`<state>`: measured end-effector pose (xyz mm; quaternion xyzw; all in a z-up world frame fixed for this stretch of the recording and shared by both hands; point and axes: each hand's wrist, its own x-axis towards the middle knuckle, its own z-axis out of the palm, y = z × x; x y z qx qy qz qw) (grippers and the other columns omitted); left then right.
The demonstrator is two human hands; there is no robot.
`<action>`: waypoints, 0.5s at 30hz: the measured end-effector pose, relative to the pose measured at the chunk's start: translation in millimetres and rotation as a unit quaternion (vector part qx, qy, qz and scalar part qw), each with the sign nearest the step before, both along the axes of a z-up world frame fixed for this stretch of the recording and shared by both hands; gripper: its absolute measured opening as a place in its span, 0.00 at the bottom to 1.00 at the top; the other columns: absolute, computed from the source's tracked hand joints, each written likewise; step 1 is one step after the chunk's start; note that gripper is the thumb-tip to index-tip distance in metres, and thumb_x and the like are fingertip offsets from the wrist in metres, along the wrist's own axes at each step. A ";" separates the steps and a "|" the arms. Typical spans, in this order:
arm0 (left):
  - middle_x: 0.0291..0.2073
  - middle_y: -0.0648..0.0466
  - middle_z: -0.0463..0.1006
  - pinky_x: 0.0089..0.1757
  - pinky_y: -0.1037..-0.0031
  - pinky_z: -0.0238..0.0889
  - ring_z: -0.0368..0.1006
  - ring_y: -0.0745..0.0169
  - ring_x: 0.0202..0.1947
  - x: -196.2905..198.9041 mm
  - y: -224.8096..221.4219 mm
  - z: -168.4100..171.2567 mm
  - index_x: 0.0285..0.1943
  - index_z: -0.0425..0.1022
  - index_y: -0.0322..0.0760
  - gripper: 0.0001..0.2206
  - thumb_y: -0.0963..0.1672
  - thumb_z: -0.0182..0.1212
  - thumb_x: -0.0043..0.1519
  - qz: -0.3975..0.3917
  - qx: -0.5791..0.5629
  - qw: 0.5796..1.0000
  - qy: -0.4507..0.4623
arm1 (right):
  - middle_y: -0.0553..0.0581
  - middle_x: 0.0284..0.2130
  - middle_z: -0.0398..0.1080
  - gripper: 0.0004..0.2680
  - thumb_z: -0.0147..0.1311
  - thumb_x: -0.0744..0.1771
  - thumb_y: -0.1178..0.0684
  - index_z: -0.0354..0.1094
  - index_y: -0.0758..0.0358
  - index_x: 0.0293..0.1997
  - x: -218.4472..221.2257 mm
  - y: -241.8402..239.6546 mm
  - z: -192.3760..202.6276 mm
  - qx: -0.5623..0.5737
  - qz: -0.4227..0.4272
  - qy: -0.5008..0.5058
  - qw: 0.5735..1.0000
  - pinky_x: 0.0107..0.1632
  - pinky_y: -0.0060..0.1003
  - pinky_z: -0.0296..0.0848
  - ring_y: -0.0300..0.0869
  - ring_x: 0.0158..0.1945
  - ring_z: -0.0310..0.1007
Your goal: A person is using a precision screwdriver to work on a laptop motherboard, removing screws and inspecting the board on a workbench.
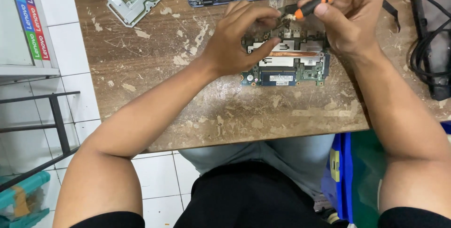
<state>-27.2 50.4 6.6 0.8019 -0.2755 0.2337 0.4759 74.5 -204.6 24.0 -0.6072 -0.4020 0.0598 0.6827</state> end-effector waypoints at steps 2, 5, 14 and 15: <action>0.45 0.54 0.87 0.52 0.68 0.65 0.82 0.60 0.45 1.7 -0.7 0.4 0.63 0.74 0.39 0.16 0.43 0.76 0.71 -0.009 -0.017 0.999 -0.031 | 0.73 0.48 0.74 0.09 0.59 0.75 0.59 0.60 0.66 0.58 0.2 -1.2 -1.6 0.007 0.006 0.012 1.000 0.63 0.56 0.87 0.59 0.55 0.82; 0.45 0.52 0.89 0.50 0.70 0.65 0.82 0.59 0.43 5.1 -1.6 -7.1 0.61 0.77 0.38 0.15 0.42 0.78 0.70 -0.005 -0.030 0.999 -0.045 | 0.75 0.49 0.74 0.09 0.58 0.74 0.64 0.59 0.67 0.56 1.7 -2.8 0.1 0.014 0.029 -0.004 0.999 0.63 0.56 0.88 0.61 0.57 0.82; 0.41 0.46 0.86 0.45 0.69 0.73 0.81 0.53 0.41 1.9 -0.8 5.9 0.50 0.81 0.30 0.09 0.40 0.77 0.68 -0.007 -0.065 0.995 -0.082 | 0.71 0.45 0.72 0.13 0.59 0.72 0.70 0.58 0.63 0.54 -1.0 -5.4 3.5 -0.006 0.047 -0.004 0.999 0.60 0.52 0.89 0.63 0.58 0.83; 0.41 0.46 0.86 0.45 0.69 0.73 0.81 0.53 0.41 2.8 -1.1 3.2 0.50 0.81 0.30 0.09 0.40 0.77 0.68 -0.007 -0.065 0.994 -0.082 | 0.71 0.45 0.72 0.13 0.59 0.72 0.70 0.58 0.63 0.54 -1.1 -4.8 5.2 -0.006 0.048 -0.004 0.999 0.60 0.52 0.89 0.63 0.58 0.83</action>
